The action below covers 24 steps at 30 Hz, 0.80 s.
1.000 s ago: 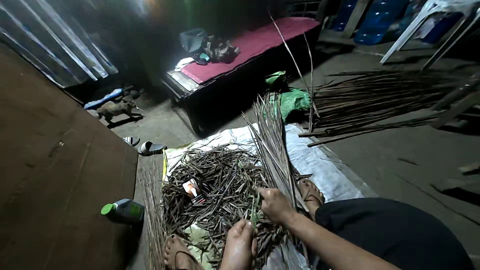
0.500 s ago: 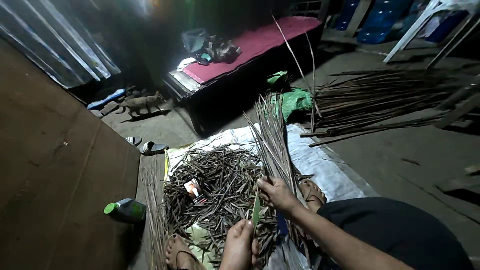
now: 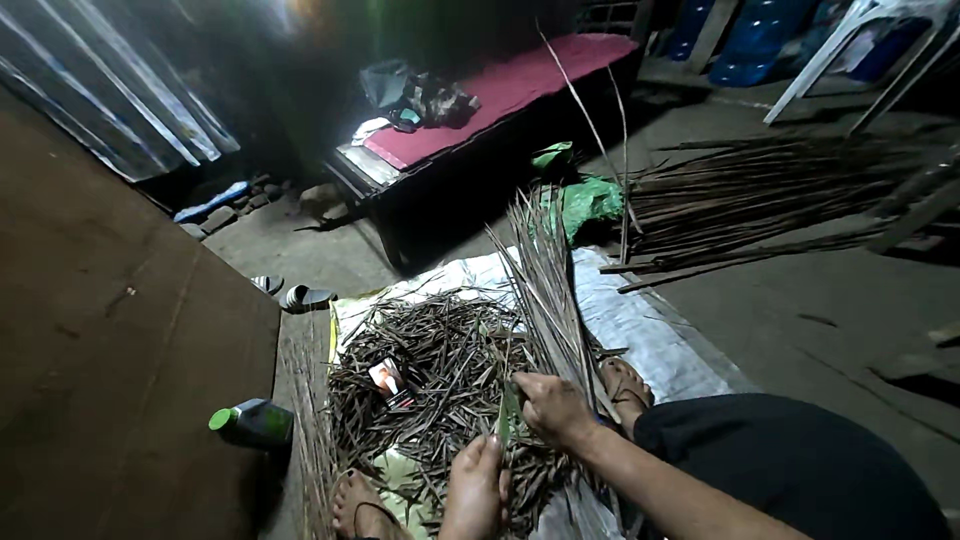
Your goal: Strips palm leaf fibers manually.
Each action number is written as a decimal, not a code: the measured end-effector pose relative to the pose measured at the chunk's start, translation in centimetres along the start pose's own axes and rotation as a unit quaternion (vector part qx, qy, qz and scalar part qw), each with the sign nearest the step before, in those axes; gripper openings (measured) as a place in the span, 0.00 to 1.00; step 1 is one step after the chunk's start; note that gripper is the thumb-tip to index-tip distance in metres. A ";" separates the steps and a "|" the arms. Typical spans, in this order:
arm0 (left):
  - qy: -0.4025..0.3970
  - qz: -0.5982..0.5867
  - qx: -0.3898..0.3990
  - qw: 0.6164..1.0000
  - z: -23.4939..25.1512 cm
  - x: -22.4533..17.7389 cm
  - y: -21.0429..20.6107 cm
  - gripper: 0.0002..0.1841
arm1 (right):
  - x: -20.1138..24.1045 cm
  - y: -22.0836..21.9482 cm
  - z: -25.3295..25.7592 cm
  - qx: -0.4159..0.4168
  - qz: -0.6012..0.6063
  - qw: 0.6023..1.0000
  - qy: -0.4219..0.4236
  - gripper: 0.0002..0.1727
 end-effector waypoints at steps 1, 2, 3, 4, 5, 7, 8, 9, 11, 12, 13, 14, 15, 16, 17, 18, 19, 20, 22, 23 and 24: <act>0.003 0.002 0.001 1.000 0.0 0.0 0.0 0.16 | 0.2 0.0 -0.1 0.012 0.006 1.000 -0.009 0.15; 0.005 0.003 0.001 1.000 -0.1 0.0 0.1 0.16 | 0.4 0.0 -0.1 0.030 0.007 0.999 -0.018 0.16; 0.006 0.006 0.003 1.000 -0.1 0.0 0.1 0.16 | 0.5 0.0 -0.1 0.039 0.004 0.999 -0.024 0.16; 0.007 0.007 0.006 1.000 -0.1 0.1 0.1 0.16 | 0.5 0.0 0.1 0.040 0.001 0.999 -0.032 0.16; 0.006 0.008 0.010 1.000 -0.2 0.2 0.1 0.16 | 0.3 0.3 0.5 0.044 0.001 0.998 -0.050 0.17; 0.004 0.014 0.015 1.000 -0.5 0.3 -0.1 0.15 | -0.3 1.3 1.6 0.055 0.026 0.992 -0.112 0.19; 0.003 0.018 0.016 1.000 -0.6 0.4 -0.1 0.15 | -0.6 1.7 2.1 0.047 0.036 0.990 -0.124 0.19; 0.002 0.020 0.014 1.000 -0.5 0.5 0.0 0.15 | -0.6 1.9 2.2 0.043 0.044 0.990 -0.124 0.19; 0.002 0.019 -0.002 1.000 -0.2 0.6 0.1 0.16 | -0.1 1.8 1.4 0.073 0.044 0.992 -0.097 0.19; 0.000 0.018 -0.012 1.000 0.1 0.5 0.3 0.17 | 0.6 1.4 0.5 0.103 0.039 0.991 -0.077 0.18; -0.002 0.016 -0.022 1.000 0.4 0.4 0.4 0.17 | 1.4 0.8 -0.5 0.128 0.033 0.990 -0.048 0.17; -0.006 0.012 -0.032 0.999 0.6 0.2 0.5 0.16 | 2.0 0.2 -1.5 0.147 0.031 0.988 -0.018 0.15; -0.012 0.006 -0.039 0.999 0.8 0.2 0.6 0.16 | 2.6 -0.4 -2.5 0.162 0.026 0.986 0.005 0.13; -0.016 -0.001 -0.045 0.999 0.9 0.3 0.7 0.15 | 3.0 -0.8 -3.1 0.167 0.019 0.985 0.024 0.12; -0.018 -0.004 -0.049 0.999 1.0 0.3 0.6 0.15 | 3.1 -1.0 -3.3 0.164 0.008 0.986 0.035 0.12; -0.019 -0.004 -0.049 0.999 1.0 0.3 0.5 0.15 | 3.0 -1.0 -3.1 0.157 -0.005 0.987 0.041 0.12; -0.018 0.002 -0.044 0.999 0.9 0.2 0.4 0.15 | 2.9 -0.8 -2.8 0.149 -0.015 0.988 0.039 0.13; -0.016 0.011 -0.036 0.999 0.6 0.1 0.1 0.15 | 2.6 -0.6 -2.3 0.138 -0.019 0.990 0.028 0.13; -0.015 0.032 -0.020 0.999 0.2 -0.1 -0.2 0.15 | 1.9 0.0 -0.8 0.133 -0.024 0.991 -0.021 0.15; -0.016 0.038 -0.017 0.999 0.1 -0.1 -0.3 0.15 | 1.4 0.3 0.1 0.127 -0.023 0.990 -0.049 0.16; -0.017 0.043 -0.015 0.999 -0.1 -0.1 -0.4 0.16 | 0.9 0.6 0.8 0.125 -0.020 0.989 -0.081 0.17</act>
Point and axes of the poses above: each hand's wrist, its own z-axis towards the middle knuckle, its own y-axis out of the back of the hand, x = y × z, the point moved 1 cm from there along z, towards the middle knuckle, and after that the axes turned 6 degrees about -y, right-handed, at the moved point
